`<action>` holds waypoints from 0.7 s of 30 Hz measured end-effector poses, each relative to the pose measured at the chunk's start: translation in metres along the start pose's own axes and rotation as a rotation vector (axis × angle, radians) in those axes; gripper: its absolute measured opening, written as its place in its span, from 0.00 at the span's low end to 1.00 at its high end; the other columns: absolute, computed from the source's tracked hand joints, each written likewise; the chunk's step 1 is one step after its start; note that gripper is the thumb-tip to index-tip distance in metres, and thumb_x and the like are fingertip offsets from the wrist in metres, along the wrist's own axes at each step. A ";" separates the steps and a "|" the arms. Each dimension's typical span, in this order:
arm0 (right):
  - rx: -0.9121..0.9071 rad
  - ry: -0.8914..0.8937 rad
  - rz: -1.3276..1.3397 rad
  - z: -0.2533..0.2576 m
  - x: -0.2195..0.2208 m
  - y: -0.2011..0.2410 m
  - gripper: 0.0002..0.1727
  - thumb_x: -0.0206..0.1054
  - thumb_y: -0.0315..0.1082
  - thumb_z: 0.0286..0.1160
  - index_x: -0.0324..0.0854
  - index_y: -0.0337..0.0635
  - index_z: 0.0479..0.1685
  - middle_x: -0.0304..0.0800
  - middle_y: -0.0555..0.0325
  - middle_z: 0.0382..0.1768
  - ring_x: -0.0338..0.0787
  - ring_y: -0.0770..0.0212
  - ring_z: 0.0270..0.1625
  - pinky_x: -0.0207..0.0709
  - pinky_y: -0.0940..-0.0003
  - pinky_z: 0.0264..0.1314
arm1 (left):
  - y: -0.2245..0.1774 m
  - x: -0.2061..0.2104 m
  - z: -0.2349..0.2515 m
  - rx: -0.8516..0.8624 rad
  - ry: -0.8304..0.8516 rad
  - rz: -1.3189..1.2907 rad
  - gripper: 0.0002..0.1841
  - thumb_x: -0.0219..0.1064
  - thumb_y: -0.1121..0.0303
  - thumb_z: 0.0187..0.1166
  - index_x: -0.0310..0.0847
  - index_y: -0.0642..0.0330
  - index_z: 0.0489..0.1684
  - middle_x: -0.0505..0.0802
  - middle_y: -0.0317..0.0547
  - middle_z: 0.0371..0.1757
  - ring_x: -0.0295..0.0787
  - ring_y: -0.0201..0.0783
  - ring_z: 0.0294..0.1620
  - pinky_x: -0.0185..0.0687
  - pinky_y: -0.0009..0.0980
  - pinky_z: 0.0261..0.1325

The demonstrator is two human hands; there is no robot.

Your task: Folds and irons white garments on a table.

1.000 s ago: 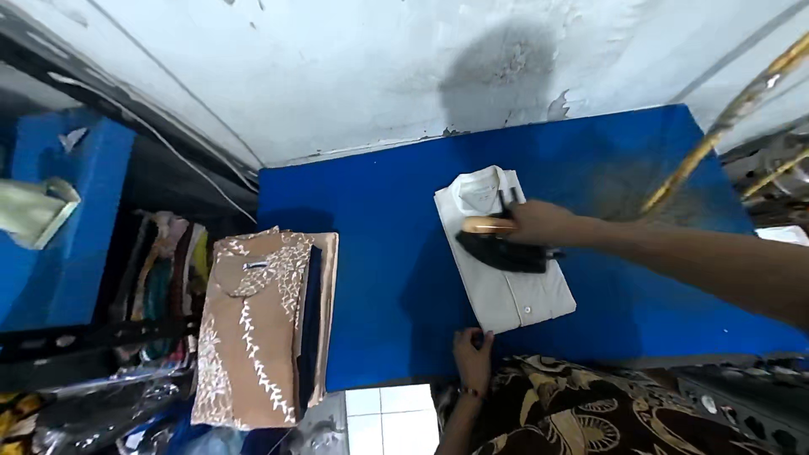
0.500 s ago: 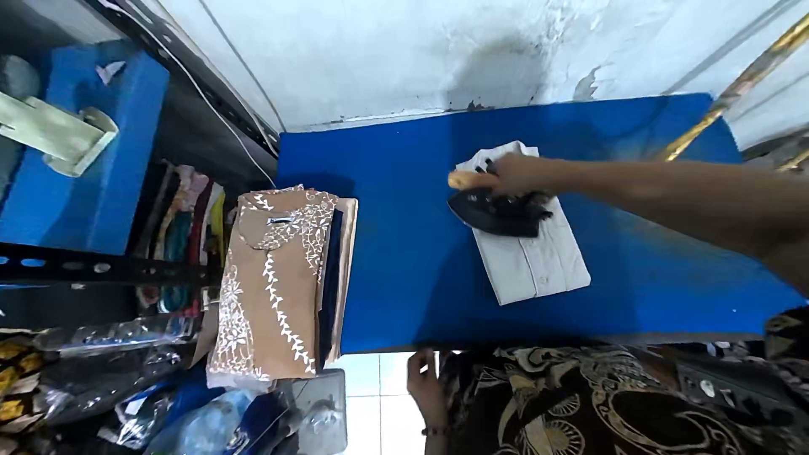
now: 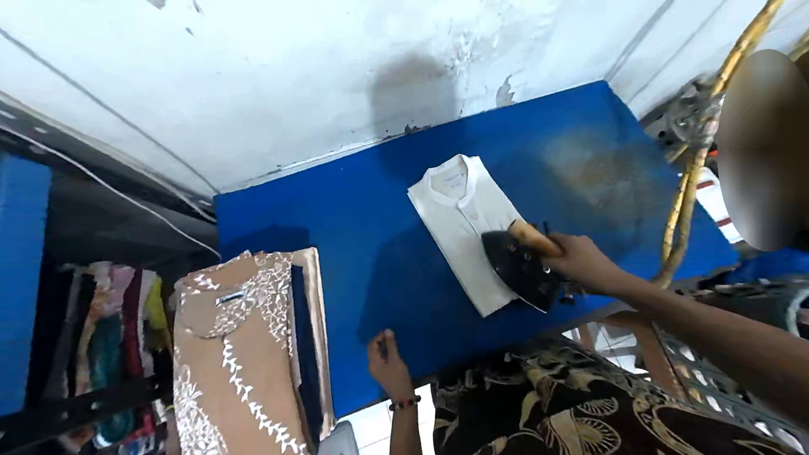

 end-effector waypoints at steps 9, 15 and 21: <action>0.119 -0.147 0.199 0.141 -0.055 0.019 0.21 0.70 0.38 0.81 0.80 0.26 0.59 0.86 0.33 0.42 0.87 0.42 0.38 0.82 0.41 0.45 | -0.044 0.063 -0.040 0.052 0.083 -0.055 0.11 0.64 0.75 0.83 0.84 0.79 0.47 0.91 0.60 0.44 0.88 0.39 0.44 0.84 0.34 0.53; 0.059 -0.178 0.129 0.240 -0.107 0.046 0.23 0.69 0.39 0.80 0.80 0.24 0.59 0.85 0.25 0.53 0.88 0.30 0.52 0.79 0.28 0.55 | -0.117 0.125 -0.002 0.180 0.305 0.089 0.14 0.64 0.72 0.84 0.84 0.76 0.57 0.89 0.65 0.60 0.88 0.50 0.61 0.84 0.42 0.62; 0.150 -0.211 0.080 0.260 -0.150 0.004 0.28 0.71 0.44 0.81 0.80 0.17 0.50 0.85 0.22 0.50 0.87 0.27 0.53 0.75 0.26 0.57 | -0.165 0.193 0.115 0.360 0.296 0.514 0.17 0.62 0.70 0.86 0.85 0.70 0.67 0.85 0.66 0.72 0.79 0.60 0.77 0.70 0.47 0.82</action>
Point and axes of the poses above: each hand's wrist, its own z-axis towards the middle knuckle, its own x-axis out of the palm, y = z × x, the point moved 8 cm from there along z, towards the middle knuckle
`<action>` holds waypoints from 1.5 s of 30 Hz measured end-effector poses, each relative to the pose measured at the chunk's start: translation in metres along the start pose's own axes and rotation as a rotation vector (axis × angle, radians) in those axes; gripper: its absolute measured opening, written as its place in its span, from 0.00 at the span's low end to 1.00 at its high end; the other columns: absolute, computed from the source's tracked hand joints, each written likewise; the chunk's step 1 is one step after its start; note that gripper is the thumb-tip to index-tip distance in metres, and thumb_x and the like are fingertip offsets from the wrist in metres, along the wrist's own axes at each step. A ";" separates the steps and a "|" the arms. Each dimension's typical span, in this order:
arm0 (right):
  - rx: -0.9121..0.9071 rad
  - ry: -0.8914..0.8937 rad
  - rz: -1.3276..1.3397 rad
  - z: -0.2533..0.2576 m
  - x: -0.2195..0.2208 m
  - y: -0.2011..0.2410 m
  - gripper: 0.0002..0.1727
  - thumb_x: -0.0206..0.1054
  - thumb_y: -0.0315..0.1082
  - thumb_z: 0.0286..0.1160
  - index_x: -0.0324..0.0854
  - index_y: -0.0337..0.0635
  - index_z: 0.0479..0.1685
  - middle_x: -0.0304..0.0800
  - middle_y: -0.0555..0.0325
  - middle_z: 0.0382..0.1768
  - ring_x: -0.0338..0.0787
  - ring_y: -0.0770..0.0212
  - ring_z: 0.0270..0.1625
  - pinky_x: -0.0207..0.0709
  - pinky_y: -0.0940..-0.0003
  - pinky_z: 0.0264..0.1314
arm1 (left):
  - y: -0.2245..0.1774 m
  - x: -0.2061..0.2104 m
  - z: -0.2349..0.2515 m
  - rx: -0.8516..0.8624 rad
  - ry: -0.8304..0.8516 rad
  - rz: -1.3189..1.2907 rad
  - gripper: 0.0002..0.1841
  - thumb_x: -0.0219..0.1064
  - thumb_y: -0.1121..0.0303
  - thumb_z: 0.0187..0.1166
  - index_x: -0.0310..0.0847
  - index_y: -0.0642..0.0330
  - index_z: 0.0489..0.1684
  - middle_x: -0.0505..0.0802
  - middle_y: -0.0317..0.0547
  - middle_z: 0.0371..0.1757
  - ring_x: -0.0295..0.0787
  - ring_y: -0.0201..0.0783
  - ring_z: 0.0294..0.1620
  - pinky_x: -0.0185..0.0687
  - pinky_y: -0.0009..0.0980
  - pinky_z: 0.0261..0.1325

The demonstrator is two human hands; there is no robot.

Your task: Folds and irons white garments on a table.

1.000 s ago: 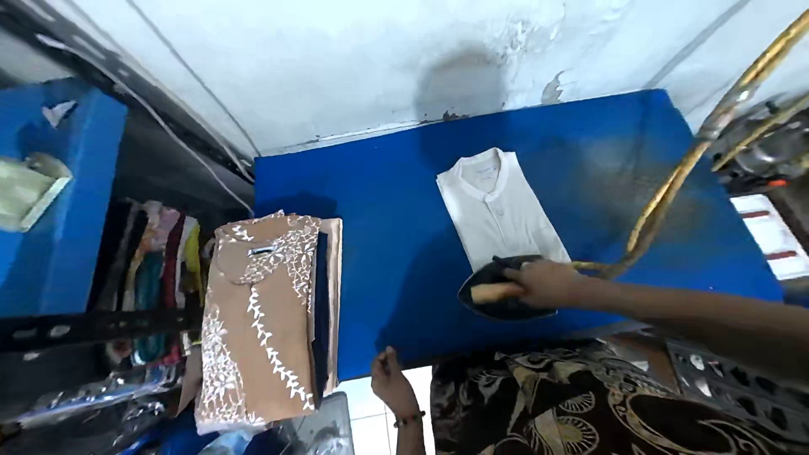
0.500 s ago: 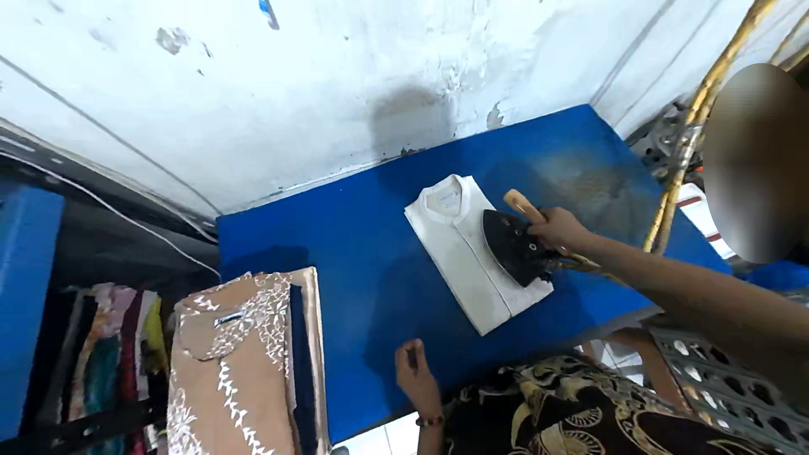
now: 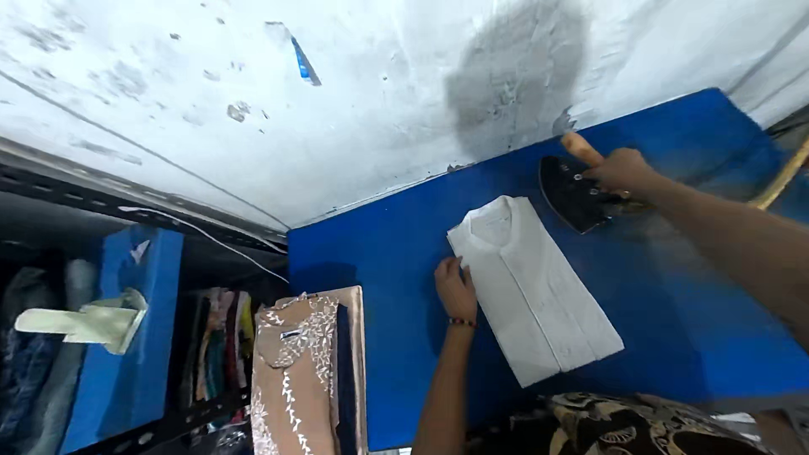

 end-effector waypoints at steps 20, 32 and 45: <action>0.156 0.066 0.335 -0.011 -0.016 -0.027 0.33 0.66 0.58 0.81 0.79 0.31 0.60 0.88 0.49 0.40 0.88 0.60 0.35 0.84 0.59 0.44 | -0.003 0.060 0.091 0.520 0.243 0.373 0.28 0.61 0.84 0.78 0.83 0.49 0.76 0.80 0.55 0.81 0.73 0.60 0.82 0.62 0.64 0.79; 0.103 0.396 0.491 -0.246 0.088 0.063 0.29 0.72 0.38 0.80 0.68 0.36 0.75 0.83 0.56 0.33 0.82 0.68 0.25 0.80 0.72 0.29 | -0.052 0.065 0.139 0.960 0.801 0.555 0.10 0.72 0.74 0.76 0.91 0.64 0.51 0.92 0.60 0.57 0.83 0.61 0.70 0.65 0.61 0.78; 0.134 0.192 0.258 -0.186 0.201 0.173 0.38 0.71 0.41 0.81 0.60 0.25 0.81 0.83 0.30 0.60 0.89 0.41 0.57 0.81 0.44 0.64 | -0.093 -0.022 0.185 0.771 0.667 -0.161 0.19 0.63 0.74 0.85 0.77 0.74 0.71 0.87 0.66 0.69 0.81 0.57 0.76 0.71 0.49 0.82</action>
Point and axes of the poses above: each hand's wrist, its own z-axis towards the middle knuckle, its own x-axis out of the palm, y = z × x, the point moved 8 cm from there along z, towards the middle knuckle
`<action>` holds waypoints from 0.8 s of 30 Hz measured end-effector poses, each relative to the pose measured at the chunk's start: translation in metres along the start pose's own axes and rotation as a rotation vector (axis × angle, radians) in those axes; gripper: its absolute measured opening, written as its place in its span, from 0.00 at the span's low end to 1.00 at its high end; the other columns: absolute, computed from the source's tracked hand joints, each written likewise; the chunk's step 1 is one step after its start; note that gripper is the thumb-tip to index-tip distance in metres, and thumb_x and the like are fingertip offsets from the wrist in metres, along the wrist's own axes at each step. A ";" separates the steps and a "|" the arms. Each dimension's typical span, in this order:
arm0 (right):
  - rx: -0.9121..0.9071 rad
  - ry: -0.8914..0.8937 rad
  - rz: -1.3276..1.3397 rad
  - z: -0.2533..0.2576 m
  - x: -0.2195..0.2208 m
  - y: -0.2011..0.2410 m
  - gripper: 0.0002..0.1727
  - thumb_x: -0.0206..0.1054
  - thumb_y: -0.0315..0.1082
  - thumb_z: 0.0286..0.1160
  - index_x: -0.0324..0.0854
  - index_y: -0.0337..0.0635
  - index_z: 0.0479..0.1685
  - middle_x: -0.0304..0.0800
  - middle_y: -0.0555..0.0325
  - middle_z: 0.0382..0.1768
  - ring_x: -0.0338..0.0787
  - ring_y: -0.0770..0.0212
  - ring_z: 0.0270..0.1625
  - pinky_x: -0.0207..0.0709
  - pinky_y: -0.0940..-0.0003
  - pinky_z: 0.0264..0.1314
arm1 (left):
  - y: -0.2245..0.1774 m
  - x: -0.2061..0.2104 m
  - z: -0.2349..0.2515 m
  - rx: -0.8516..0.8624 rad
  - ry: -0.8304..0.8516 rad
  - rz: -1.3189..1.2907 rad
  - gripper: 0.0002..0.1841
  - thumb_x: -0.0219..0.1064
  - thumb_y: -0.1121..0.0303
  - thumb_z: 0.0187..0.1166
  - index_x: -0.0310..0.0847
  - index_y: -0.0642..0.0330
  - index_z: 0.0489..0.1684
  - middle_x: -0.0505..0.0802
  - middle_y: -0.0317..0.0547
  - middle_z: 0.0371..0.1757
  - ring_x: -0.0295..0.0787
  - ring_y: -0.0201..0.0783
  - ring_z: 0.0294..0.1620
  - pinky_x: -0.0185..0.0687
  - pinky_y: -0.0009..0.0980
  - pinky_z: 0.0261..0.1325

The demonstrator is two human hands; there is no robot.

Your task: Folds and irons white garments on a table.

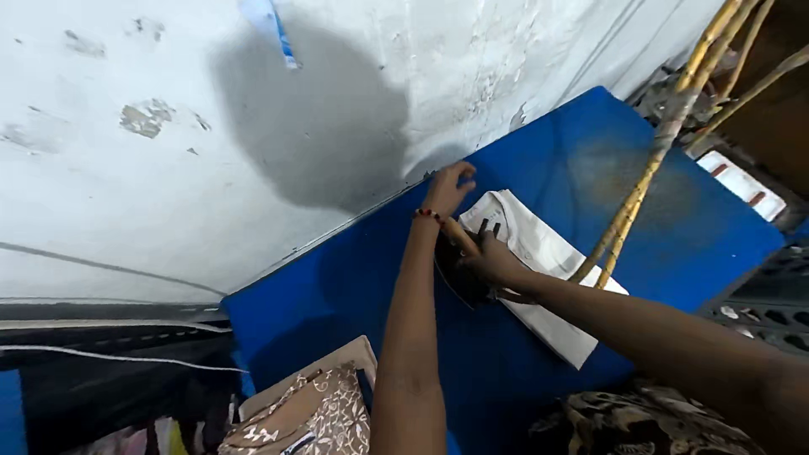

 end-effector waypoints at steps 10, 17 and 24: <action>-0.188 -0.013 0.023 0.014 -0.004 0.065 0.38 0.79 0.38 0.72 0.65 0.23 0.73 0.86 0.30 0.48 0.91 0.41 0.42 0.86 0.43 0.47 | -0.068 -0.049 -0.241 0.138 -1.422 -0.511 0.13 0.57 0.74 0.88 0.75 0.69 0.65 0.90 0.41 0.59 0.86 0.30 0.64 0.82 0.33 0.70; -0.177 0.269 -0.002 -0.116 -0.062 -0.046 0.38 0.79 0.37 0.70 0.67 0.36 0.80 0.86 0.49 0.38 0.84 0.64 0.25 0.83 0.66 0.32 | -0.064 0.038 -0.356 -0.181 -1.435 -0.359 0.18 0.54 0.78 0.84 0.63 0.81 0.68 0.86 0.43 0.59 0.83 0.24 0.62 0.80 0.26 0.67; 0.081 -0.090 0.241 -0.057 -0.175 -0.238 0.32 0.77 0.35 0.73 0.71 0.31 0.74 0.83 0.45 0.43 0.82 0.59 0.32 0.82 0.59 0.38 | -0.080 0.258 -0.357 -1.181 -0.864 -1.277 0.20 0.48 0.70 0.93 0.63 0.75 0.76 0.82 0.59 0.63 0.82 0.41 0.53 0.79 0.35 0.58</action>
Point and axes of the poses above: each hand's wrist, its own z-axis towards the middle knuckle, its own x-axis out of the palm, y = z × x, the point moved 8 cm from there along z, towards the middle knuckle
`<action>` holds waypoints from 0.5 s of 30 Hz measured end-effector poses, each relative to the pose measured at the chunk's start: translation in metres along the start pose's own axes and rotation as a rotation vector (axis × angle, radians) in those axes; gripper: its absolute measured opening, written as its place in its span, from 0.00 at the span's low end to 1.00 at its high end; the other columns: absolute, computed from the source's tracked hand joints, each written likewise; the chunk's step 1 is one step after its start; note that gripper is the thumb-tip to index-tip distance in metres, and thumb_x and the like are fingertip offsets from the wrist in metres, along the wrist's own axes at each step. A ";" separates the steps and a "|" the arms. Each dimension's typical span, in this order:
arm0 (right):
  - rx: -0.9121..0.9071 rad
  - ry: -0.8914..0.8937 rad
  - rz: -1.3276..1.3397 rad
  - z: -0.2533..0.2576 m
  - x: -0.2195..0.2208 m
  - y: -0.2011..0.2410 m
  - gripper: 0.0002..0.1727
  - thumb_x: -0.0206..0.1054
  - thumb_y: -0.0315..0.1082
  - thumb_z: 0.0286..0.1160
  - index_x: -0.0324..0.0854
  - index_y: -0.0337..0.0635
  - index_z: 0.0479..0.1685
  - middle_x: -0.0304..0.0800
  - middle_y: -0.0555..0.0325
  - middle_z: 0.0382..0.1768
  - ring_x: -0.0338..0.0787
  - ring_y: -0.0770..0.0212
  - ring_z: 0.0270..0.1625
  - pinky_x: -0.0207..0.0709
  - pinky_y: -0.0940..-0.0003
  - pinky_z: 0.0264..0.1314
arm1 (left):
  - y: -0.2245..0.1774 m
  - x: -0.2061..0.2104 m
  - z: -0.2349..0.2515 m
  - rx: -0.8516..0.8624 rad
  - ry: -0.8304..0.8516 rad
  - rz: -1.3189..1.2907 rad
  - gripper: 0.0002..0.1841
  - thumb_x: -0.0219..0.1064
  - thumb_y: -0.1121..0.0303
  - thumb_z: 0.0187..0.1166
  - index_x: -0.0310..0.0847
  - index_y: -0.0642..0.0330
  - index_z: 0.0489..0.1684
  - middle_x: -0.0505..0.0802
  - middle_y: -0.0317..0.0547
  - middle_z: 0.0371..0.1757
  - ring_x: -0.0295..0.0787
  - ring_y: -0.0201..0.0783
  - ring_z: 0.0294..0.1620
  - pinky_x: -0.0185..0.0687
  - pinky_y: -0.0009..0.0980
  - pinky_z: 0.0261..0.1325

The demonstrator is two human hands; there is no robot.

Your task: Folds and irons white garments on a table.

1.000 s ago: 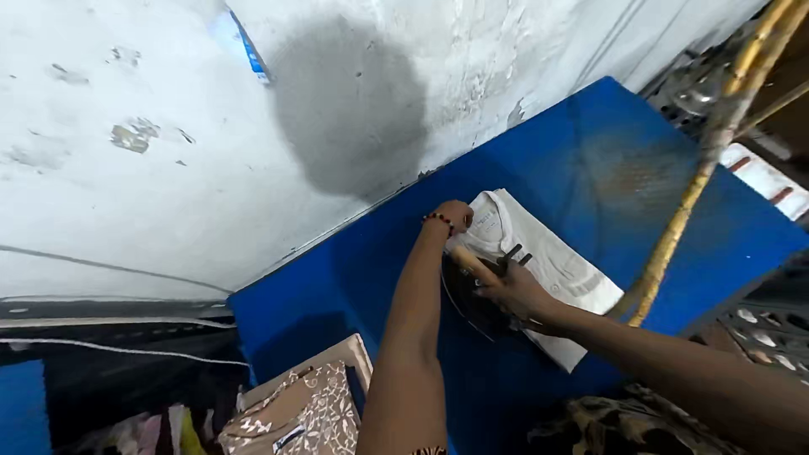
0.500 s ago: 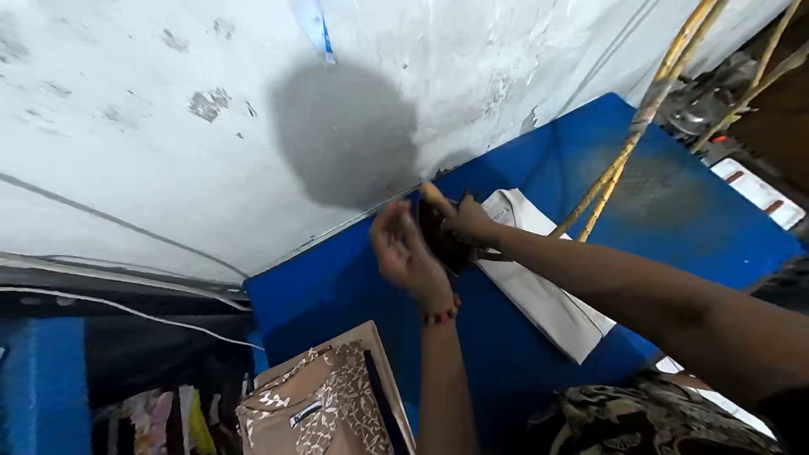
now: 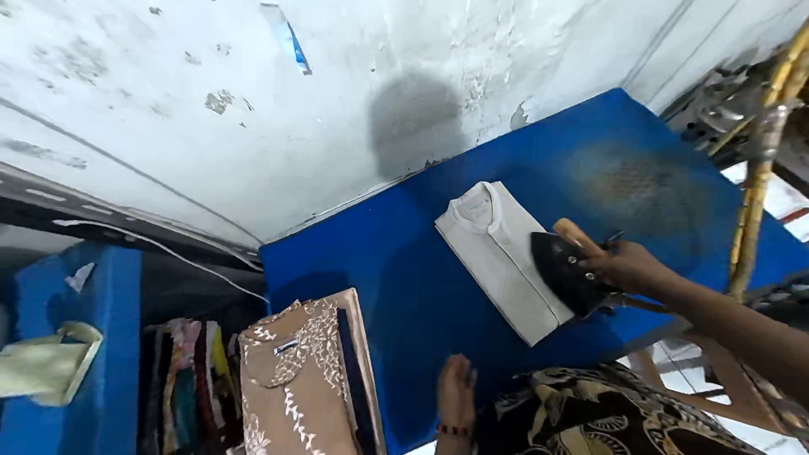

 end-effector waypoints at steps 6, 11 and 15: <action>-0.012 -0.205 0.026 0.083 -0.105 -0.018 0.20 0.72 0.41 0.79 0.78 0.32 0.54 0.80 0.59 0.28 0.80 0.69 0.22 0.80 0.71 0.30 | 0.085 0.109 -0.001 -0.318 0.267 0.044 0.23 0.50 0.63 0.94 0.63 0.70 0.79 0.79 0.57 0.74 0.82 0.41 0.66 0.77 0.33 0.67; -0.617 -0.348 -0.513 0.081 -0.134 0.033 0.40 0.73 0.38 0.78 0.61 0.25 0.85 0.67 0.14 0.77 0.66 0.15 0.80 0.53 0.18 0.80 | 0.102 0.169 -0.001 -0.157 -0.017 -0.179 0.28 0.59 0.63 0.90 0.59 0.72 0.84 0.70 0.65 0.84 0.72 0.53 0.80 0.70 0.43 0.78; -0.397 0.168 -0.268 0.058 -0.041 -0.010 0.29 0.50 0.46 0.96 0.74 0.25 0.73 0.87 0.29 0.61 0.89 0.39 0.61 0.79 0.43 0.68 | 0.082 0.168 -0.017 0.047 -0.154 -0.337 0.26 0.67 0.75 0.82 0.63 0.73 0.77 0.84 0.66 0.62 0.87 0.47 0.50 0.87 0.38 0.53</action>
Point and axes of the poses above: each hand's wrist, its own z-axis towards the middle knuckle, its own x-axis out of the palm, y = z × x, the point moved 8 cm from there along z, towards the middle knuckle
